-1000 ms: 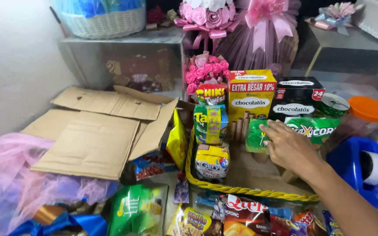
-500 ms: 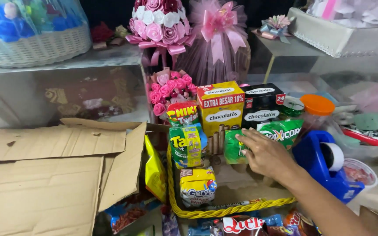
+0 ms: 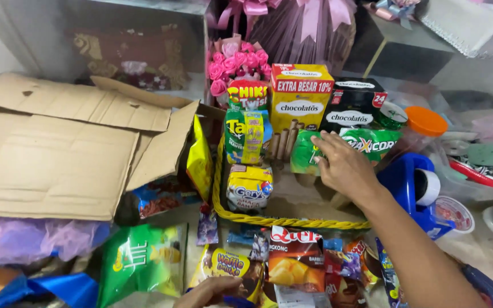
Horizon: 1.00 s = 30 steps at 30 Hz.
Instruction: Arranging and securing various snack packages into a gift basket using a hot glue gun.
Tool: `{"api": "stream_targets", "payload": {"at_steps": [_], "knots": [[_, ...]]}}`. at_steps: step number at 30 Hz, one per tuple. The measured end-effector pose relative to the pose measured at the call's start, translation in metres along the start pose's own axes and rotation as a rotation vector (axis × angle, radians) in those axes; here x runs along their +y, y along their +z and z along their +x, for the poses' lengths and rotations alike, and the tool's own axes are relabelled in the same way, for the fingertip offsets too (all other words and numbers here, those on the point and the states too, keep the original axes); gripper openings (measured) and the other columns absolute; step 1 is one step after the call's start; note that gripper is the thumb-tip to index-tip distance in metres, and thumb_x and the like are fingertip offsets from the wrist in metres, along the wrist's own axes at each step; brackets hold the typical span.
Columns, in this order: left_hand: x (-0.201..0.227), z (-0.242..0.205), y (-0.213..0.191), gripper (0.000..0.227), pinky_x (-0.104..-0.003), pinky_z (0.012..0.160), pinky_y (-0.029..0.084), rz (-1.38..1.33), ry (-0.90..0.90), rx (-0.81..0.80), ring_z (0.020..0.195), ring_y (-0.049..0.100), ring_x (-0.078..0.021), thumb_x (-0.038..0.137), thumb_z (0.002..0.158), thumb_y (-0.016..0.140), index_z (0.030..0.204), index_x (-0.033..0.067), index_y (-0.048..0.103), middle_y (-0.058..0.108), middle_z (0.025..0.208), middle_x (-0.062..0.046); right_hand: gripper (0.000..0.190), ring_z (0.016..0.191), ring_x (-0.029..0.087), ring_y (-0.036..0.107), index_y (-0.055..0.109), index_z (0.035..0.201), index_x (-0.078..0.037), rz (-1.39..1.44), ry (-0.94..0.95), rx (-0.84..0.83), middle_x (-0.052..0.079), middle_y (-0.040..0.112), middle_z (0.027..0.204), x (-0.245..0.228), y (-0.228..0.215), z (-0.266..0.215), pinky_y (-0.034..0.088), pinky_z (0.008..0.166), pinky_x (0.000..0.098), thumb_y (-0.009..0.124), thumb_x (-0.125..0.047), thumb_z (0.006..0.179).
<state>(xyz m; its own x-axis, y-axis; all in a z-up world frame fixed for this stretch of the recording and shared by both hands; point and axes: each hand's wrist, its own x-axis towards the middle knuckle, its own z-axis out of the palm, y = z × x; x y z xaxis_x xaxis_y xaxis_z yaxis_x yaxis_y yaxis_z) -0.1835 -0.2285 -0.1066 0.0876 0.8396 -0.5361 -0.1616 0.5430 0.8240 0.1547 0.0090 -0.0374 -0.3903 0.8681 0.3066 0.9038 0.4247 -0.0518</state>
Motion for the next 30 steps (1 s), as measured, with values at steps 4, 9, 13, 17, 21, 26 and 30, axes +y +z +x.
{"api": "stream_targets", "payload": {"at_steps": [4,9,13,17,21,26,30], "knots": [[-0.02,0.004,-0.016,0.044,-0.03,0.105,0.061,0.387,0.503,-0.2,0.118,0.081,-0.0162,0.032,0.087,0.074,0.129,0.0183,0.075,0.083,0.125,-0.004,0.054,0.143,0.037,0.047,0.055,0.148,-0.007,-0.014,-0.008,0.056,0.019,0.052,0.153,0.007,0.01,-0.001,0.05,0.105,0.0543,0.06,-0.016,0.095],[-0.016,-0.002,0.006,0.048,-0.028,0.102,0.065,0.393,0.343,-0.083,0.116,0.083,-0.012,0.039,0.084,0.074,0.129,0.0233,0.076,0.086,0.121,-0.001,0.055,0.146,0.036,0.042,0.052,0.15,-0.01,-0.022,0.062,-0.007,0.017,0.048,0.156,-0.004,0.006,0.0,0.042,0.114,0.0526,0.056,-0.021,0.096],[-0.006,-0.004,0.024,0.048,-0.03,0.103,0.064,0.404,0.291,-0.069,0.119,0.082,-0.0148,0.042,0.086,0.071,0.13,0.0251,0.076,0.086,0.124,0.001,0.055,0.145,0.037,0.042,0.052,0.15,-0.009,0.005,0.053,0.019,0.019,0.048,0.155,-0.006,0.004,-0.004,0.041,0.115,0.0526,0.056,-0.019,0.096],[0.007,0.002,0.045,0.042,-0.03,0.095,0.067,0.395,0.487,-0.086,0.11,0.083,-0.0138,0.035,0.089,0.069,0.128,0.0203,0.075,0.083,0.122,-0.001,0.054,0.146,0.037,0.042,0.051,0.15,-0.008,0.008,0.056,0.005,0.019,0.047,0.156,-0.003,0.004,-0.001,0.039,0.116,0.0522,0.055,-0.021,0.098],[0.028,0.006,0.067,0.052,-0.039,0.097,0.069,0.514,0.482,-0.087,0.132,0.062,-0.0187,0.039,0.089,0.068,0.139,0.0273,0.061,0.055,0.15,0.002,0.054,0.147,0.035,0.04,0.05,0.151,-0.011,0.012,0.081,-0.007,0.016,0.046,0.157,-0.001,0.008,-0.002,0.038,0.117,0.0514,0.053,-0.023,0.098],[0.05,0.021,0.086,0.057,-0.051,0.105,0.044,0.748,0.846,-0.046,0.142,0.047,-0.0326,0.036,0.097,0.066,0.148,0.0167,0.049,0.044,0.158,-0.012,0.052,0.146,0.035,0.041,0.052,0.149,-0.011,-0.004,0.043,0.017,0.016,0.048,0.156,0.003,0.005,-0.001,0.042,0.113,0.0531,0.055,-0.023,0.098],[0.068,0.03,0.091,0.092,-0.056,0.108,0.04,0.975,0.601,-0.121,0.145,0.038,-0.0332,0.056,0.087,0.075,0.16,0.0222,0.029,0.036,0.161,-0.009,0.052,0.146,0.041,0.039,0.052,0.149,-0.009,-0.019,0.012,0.016,0.021,0.041,0.159,-0.001,-0.001,-0.002,0.041,0.113,0.0555,0.054,-0.022,0.099]]}}
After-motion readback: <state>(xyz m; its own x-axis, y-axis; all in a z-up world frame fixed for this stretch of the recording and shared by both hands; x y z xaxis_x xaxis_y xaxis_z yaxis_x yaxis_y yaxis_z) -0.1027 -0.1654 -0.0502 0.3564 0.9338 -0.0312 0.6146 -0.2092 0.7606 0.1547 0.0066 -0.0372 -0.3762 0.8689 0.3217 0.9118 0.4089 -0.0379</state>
